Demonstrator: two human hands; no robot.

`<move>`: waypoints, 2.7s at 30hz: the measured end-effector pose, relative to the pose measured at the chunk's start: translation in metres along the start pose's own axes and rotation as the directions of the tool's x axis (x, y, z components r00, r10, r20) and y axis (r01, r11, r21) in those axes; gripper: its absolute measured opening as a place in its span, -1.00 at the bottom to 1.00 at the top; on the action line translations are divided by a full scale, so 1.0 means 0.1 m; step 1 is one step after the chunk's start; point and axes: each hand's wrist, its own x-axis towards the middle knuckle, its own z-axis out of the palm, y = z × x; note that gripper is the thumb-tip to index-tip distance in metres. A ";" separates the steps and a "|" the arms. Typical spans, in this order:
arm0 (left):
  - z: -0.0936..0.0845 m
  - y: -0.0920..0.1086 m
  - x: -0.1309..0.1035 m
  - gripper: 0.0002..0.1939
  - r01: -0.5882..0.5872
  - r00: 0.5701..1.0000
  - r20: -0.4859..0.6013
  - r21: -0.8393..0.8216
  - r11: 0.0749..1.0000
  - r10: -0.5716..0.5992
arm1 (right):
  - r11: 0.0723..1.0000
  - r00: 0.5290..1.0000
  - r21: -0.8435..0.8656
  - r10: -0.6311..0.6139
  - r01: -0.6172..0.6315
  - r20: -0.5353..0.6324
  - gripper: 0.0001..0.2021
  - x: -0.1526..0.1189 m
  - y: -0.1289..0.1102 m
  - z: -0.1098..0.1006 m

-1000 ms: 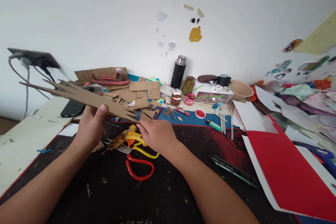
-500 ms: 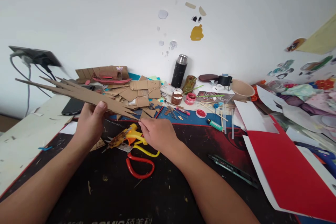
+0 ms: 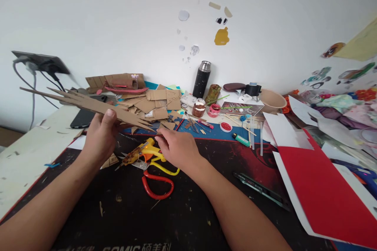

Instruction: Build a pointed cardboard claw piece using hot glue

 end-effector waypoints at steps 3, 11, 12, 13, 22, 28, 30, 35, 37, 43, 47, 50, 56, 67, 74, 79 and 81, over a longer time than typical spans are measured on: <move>0.00 -0.04 -0.03 -0.31 0.016 1.000 0.010 0.005 1.000 -0.016 | 1.000 1.000 0.008 0.004 -0.004 0.000 -0.59 0.00 0.00 0.01; 0.01 -0.07 -0.09 -0.31 0.042 0.999 0.032 0.039 0.998 -0.043 | 0.998 1.000 -0.066 -0.016 0.017 0.019 -0.63 0.00 -0.02 0.00; 0.01 -0.07 -0.09 -0.32 0.041 0.999 0.031 0.044 0.998 -0.043 | 0.997 1.000 -0.079 -0.021 0.022 0.017 -0.63 0.00 -0.01 0.00; 0.01 -0.07 -0.09 -0.32 0.039 0.999 0.030 0.049 0.998 -0.041 | 0.996 1.000 -0.089 -0.025 0.026 0.013 -0.63 0.00 -0.01 0.00; 0.00 -0.08 -0.07 -0.28 0.021 1.000 0.016 0.067 0.998 -0.022 | 0.994 0.999 -0.104 -0.045 0.045 0.003 -0.65 0.00 0.02 0.06; -0.02 -0.09 -0.06 -0.31 0.020 1.000 0.015 0.075 0.997 -0.021 | 0.992 0.999 -0.121 -0.037 0.041 0.032 -0.65 0.00 0.00 0.03; -0.02 -0.08 -0.06 -0.32 0.017 1.000 0.025 0.080 0.997 -0.019 | 0.992 0.999 -0.122 -0.034 0.039 0.038 -0.65 0.00 0.00 0.02; -0.03 -0.10 -0.05 -0.33 0.012 0.999 0.044 0.078 0.997 -0.015 | 0.992 0.999 -0.124 -0.026 0.031 0.043 -0.66 0.00 0.00 0.02; -0.04 -0.10 -0.04 -0.32 0.013 0.999 0.036 0.077 0.997 -0.016 | 0.992 0.999 -0.123 -0.026 0.031 0.037 -0.67 0.00 0.01 0.04; -0.08 -0.13 -0.01 -0.34 0.011 1.000 0.014 0.073 0.997 -0.012 | 0.994 0.999 -0.106 -0.021 0.025 0.046 -0.68 0.01 0.04 0.06; -0.10 -0.11 0.01 -0.34 0.009 1.000 0.008 0.056 0.998 -0.010 | 0.995 0.999 -0.098 -0.004 0.008 0.036 -0.68 0.01 0.05 0.06; -0.11 -0.11 0.02 -0.31 0.013 1.000 0.005 0.040 0.999 -0.014 | 0.997 1.000 -0.074 0.013 -0.012 0.015 -0.68 0.02 0.06 0.06; -0.09 -0.10 0.01 -0.33 0.004 1.000 -0.001 0.022 1.000 -0.004 | 0.999 0.999 0.000 0.038 -0.038 0.011 -0.70 0.01 0.03 0.03; -0.07 -0.10 -0.01 -0.33 0.002 1.000 0.018 0.047 0.999 -0.002 | 0.999 1.000 -0.032 0.012 -0.012 0.005 -0.70 0.01 0.00 -0.01; -0.07 -0.11 0.00 -0.33 0.004 1.000 0.006 0.062 0.998 -0.004 | 1.000 1.000 -0.029 -0.001 0.000 -0.016 -0.72 0.01 0.02 0.02; -0.07 -0.10 -0.01 -0.28 0.018 1.000 0.006 0.077 0.997 -0.018 | 0.999 0.999 -0.044 -0.030 0.029 -0.028 -0.74 0.01 0.03 0.05; -0.07 -0.10 -0.01 -0.27 0.025 1.000 0.009 0.084 0.996 -0.026 | 0.998 0.999 -0.051 -0.037 0.036 -0.027 -0.73 0.01 0.03 0.06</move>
